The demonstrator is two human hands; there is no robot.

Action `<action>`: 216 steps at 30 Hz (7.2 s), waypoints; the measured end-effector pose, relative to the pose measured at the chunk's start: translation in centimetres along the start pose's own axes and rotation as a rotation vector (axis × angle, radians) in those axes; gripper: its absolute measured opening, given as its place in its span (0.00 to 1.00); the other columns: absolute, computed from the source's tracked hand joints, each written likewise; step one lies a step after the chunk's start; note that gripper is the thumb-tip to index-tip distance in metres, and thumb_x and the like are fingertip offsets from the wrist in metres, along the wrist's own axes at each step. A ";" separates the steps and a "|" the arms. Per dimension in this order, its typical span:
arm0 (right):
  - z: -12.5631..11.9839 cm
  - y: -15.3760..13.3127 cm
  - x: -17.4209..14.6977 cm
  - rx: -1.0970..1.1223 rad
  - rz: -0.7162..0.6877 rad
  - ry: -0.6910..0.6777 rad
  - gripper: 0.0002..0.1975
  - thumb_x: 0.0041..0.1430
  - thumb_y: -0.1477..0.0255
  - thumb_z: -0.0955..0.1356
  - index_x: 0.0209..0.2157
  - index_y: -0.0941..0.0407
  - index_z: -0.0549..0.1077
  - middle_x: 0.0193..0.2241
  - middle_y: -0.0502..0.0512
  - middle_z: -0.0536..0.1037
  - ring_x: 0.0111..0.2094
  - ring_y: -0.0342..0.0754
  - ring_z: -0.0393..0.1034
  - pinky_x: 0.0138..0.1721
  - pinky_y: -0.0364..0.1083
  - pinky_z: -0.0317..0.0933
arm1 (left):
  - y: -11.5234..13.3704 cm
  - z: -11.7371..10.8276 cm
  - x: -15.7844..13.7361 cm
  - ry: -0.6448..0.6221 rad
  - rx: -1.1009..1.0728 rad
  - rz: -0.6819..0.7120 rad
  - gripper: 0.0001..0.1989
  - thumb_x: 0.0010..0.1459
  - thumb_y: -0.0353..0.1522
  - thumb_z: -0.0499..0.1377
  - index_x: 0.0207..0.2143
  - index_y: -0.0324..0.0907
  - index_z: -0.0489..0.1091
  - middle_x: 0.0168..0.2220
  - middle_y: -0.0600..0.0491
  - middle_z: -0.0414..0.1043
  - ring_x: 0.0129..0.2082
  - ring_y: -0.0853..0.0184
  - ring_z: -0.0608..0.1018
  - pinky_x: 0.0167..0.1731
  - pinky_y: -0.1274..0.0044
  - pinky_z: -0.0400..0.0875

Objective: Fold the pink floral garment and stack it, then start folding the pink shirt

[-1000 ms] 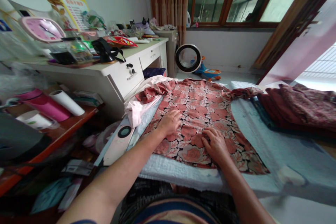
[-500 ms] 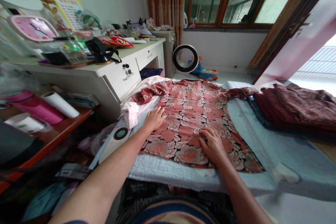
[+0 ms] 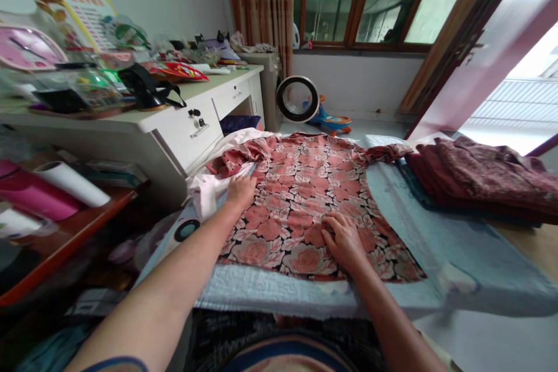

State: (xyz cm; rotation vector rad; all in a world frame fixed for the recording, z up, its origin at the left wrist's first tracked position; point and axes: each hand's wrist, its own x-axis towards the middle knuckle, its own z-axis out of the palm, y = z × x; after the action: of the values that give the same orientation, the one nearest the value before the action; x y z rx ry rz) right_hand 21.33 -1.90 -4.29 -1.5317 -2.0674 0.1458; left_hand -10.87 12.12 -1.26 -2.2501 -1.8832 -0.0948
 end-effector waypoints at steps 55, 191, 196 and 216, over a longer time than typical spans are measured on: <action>0.0 -0.1 0.0 -0.029 -0.005 -0.012 0.10 0.63 0.72 0.66 0.46 0.54 0.75 0.50 0.59 0.75 0.52 0.56 0.66 0.54 0.54 0.60 | 3.6 -1.3 -3.7 -0.040 -0.064 0.100 0.15 0.65 0.28 0.46 0.45 0.41 0.71 0.45 0.45 0.73 0.42 0.59 0.77 0.41 0.70 0.71; -1.3 9.0 8.8 -0.250 0.165 -0.001 0.15 0.64 0.72 0.62 0.48 0.58 0.74 0.52 0.63 0.74 0.53 0.54 0.67 0.57 0.51 0.57 | 11.1 1.0 3.4 0.108 -0.284 0.294 0.23 0.68 0.37 0.48 0.61 0.38 0.65 0.65 0.42 0.62 0.67 0.56 0.61 0.66 0.63 0.53; -0.6 7.5 5.2 -0.222 0.020 -0.004 0.18 0.66 0.68 0.62 0.54 0.58 0.72 0.57 0.64 0.71 0.58 0.56 0.64 0.60 0.55 0.57 | 16.8 0.6 -2.7 -0.026 -0.340 0.500 0.31 0.67 0.46 0.49 0.66 0.40 0.57 0.70 0.44 0.52 0.70 0.56 0.54 0.67 0.61 0.52; -4.1 4.3 -2.6 -0.188 0.080 0.048 0.17 0.63 0.72 0.64 0.53 0.56 0.73 0.58 0.63 0.71 0.59 0.55 0.64 0.61 0.56 0.57 | 19.4 -2.2 -8.1 -0.016 -0.326 0.470 0.27 0.68 0.44 0.48 0.63 0.42 0.63 0.68 0.45 0.58 0.69 0.55 0.58 0.66 0.60 0.55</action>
State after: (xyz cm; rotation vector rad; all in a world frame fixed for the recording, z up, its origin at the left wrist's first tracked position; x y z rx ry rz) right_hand 27.49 -3.78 -3.53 -1.7133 -2.0303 -0.0571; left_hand 6.80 0.65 -2.82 -2.8544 -1.3732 -0.3299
